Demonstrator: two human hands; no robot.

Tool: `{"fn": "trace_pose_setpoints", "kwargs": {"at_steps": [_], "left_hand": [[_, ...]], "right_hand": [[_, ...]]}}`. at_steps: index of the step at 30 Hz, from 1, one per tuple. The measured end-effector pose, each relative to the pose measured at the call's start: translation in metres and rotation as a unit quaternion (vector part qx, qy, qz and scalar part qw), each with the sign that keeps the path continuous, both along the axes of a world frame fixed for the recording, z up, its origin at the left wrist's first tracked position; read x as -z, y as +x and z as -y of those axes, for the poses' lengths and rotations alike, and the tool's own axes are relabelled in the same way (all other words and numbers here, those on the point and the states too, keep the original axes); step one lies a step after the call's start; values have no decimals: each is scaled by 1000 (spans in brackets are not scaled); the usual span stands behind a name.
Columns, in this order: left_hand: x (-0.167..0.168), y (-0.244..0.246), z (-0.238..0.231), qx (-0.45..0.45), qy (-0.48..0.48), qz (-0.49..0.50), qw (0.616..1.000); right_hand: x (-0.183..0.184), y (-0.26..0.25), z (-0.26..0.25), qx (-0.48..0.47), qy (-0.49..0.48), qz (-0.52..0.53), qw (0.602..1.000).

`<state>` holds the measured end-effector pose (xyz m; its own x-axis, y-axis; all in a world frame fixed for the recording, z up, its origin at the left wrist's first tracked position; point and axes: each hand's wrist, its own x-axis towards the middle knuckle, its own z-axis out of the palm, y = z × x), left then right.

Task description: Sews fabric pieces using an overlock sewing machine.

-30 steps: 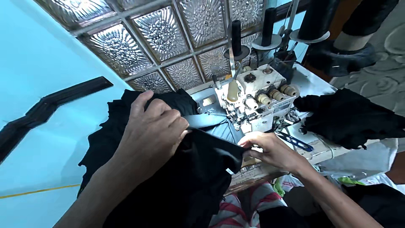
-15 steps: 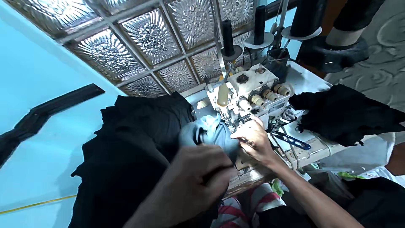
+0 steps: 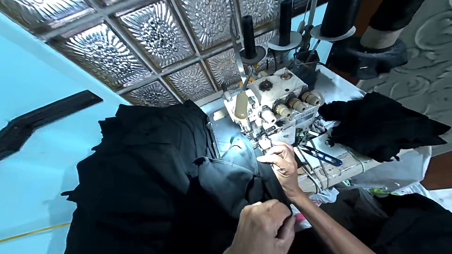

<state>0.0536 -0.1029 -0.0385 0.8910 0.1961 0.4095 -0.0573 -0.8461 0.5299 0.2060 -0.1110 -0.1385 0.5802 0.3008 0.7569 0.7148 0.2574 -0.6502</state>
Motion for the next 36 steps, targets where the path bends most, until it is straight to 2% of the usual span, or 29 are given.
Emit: {"fn": "trace_pose_setpoints", "kwargs": {"at_steps": [9, 14, 18, 21, 24, 27, 29, 33, 35, 36], "left_hand": [[11, 26, -40, -69, 47, 4, 997], [7, 35, -59, -103, 102, -6, 989], [-25, 26, -73, -68, 141, -48, 986], [-49, 25, -99, -52, 199, -17, 979], [-42, 32, -142, 26, 242, -14, 970], [-31, 30, -171, 71, 200, -85, 974], [-37, 23, -176, 69, 185, -147, 969], [-41, 10, -171, 58, 285, -134, 947], [-52, 1, -166, 60, 337, -122, 931], [-60, -5, -163, 80, 330, -131, 931]], "right_hand": [[-1, -2, 0, -11, -8, -11, 1000], [-5, 0, 4, -34, -51, -36, 997], [-8, 5, 6, -45, -84, -20, 995], [-6, 7, 6, -48, -90, -16, 995], [-5, 7, 5, -47, -87, -14, 995], [-7, 6, 8, -58, -98, -15, 993], [-9, 0, 15, -55, -103, -28, 993], [-8, -28, 37, -35, -105, -89, 990], [-4, -43, 49, -25, -148, -100, 984], [-1, -49, 53, -34, -173, -86, 981]]}}
